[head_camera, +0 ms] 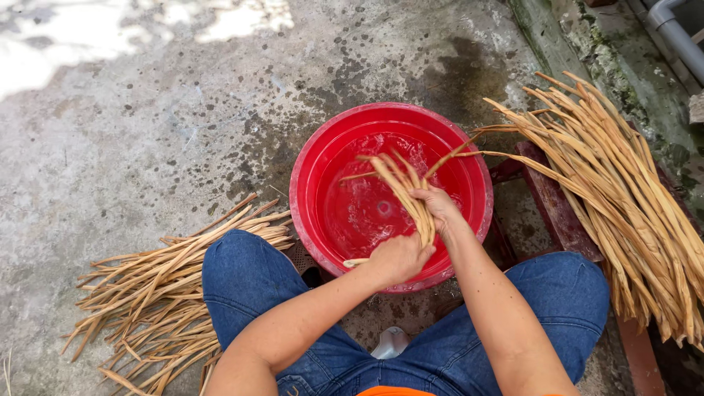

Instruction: The person sits on the floor and repeatedly washes bundles of thin wooden sticks in a red basin of water. They scrub the sticks by hand, rinse them, and place the wet bundles onto a nearby wooden bench.

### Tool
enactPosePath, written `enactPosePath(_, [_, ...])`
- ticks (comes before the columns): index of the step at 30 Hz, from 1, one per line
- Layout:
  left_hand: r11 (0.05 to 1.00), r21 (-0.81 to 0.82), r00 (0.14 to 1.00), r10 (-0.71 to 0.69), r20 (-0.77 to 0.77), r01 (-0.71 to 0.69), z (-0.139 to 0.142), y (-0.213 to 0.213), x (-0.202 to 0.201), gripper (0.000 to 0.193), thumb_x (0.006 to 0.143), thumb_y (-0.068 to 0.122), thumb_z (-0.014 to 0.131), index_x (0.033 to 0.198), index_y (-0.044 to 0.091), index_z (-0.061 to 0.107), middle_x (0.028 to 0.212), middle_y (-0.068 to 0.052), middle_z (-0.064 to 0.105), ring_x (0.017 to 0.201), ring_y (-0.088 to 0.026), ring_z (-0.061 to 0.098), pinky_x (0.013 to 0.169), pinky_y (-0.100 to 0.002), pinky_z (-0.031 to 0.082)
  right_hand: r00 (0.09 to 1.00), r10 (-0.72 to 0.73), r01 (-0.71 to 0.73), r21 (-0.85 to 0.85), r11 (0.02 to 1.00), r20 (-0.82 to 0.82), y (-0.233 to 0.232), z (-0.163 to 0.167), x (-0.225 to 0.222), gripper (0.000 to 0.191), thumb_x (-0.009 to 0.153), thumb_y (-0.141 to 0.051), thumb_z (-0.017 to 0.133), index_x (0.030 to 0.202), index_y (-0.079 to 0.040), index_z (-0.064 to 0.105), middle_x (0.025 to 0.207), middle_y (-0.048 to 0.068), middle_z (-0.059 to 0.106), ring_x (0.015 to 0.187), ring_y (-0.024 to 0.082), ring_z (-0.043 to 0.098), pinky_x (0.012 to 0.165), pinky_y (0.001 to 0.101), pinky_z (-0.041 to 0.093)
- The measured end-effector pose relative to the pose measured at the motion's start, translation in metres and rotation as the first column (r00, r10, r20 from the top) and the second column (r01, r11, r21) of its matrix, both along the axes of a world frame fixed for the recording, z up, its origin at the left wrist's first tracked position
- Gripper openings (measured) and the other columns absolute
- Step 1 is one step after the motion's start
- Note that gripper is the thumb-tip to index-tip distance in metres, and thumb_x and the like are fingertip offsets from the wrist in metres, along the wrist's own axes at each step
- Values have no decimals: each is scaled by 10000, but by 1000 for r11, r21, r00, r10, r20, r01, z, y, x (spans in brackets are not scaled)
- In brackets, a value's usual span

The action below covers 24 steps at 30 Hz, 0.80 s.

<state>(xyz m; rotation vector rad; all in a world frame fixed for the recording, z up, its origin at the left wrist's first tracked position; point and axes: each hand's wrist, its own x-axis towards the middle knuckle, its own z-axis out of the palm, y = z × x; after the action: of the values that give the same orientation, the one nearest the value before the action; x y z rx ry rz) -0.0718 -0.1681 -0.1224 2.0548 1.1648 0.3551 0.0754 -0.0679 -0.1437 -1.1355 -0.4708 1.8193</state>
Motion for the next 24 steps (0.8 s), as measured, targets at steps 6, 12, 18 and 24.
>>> enactPosePath(6, [996, 62, 994, -61, -90, 67, 22, -10, -4, 390, 1054, 408, 509, 1114, 26, 565, 828, -241, 710, 797, -429, 705, 739, -571, 561, 949, -298, 298, 19, 955, 103, 9, 0, 25, 474, 1050, -393, 647, 1257, 31, 688, 899, 90, 737, 682, 152, 704, 615, 314, 614])
enactPosePath(12, [960, -237, 960, 196, 202, -146, 29, 36, -16, 370, 996, 390, 459, 1214, 120, 589, 860, -231, 737, 787, -360, 743, 753, -484, 611, 986, -101, 125, 191, 974, -130, -17, 65, -15, 704, 897, -648, 430, 1329, -119, 603, 937, 113, 781, 749, 182, 758, 689, 367, 652])
enactPosePath(18, [971, -176, 986, 166, 9, -162, 20, 44, -10, 451, 1062, 439, 403, 1177, 20, 522, 890, -260, 709, 789, -420, 722, 732, -537, 597, 998, -25, 28, 60, 998, -62, -18, 47, -23, 433, 986, -119, 684, 1331, 121, 579, 991, 191, 749, 828, 222, 751, 794, 354, 642])
enactPosePath(24, [1000, 29, 999, 4, -34, -3, 13, 5, -2, 465, 1052, 467, 454, 1097, 10, 525, 761, -248, 689, 727, -441, 706, 681, -566, 572, 976, -208, 204, -67, 977, -63, 12, 6, 23, 278, 983, -123, 644, 1190, 55, 590, 815, 123, 704, 626, 188, 694, 585, 352, 628])
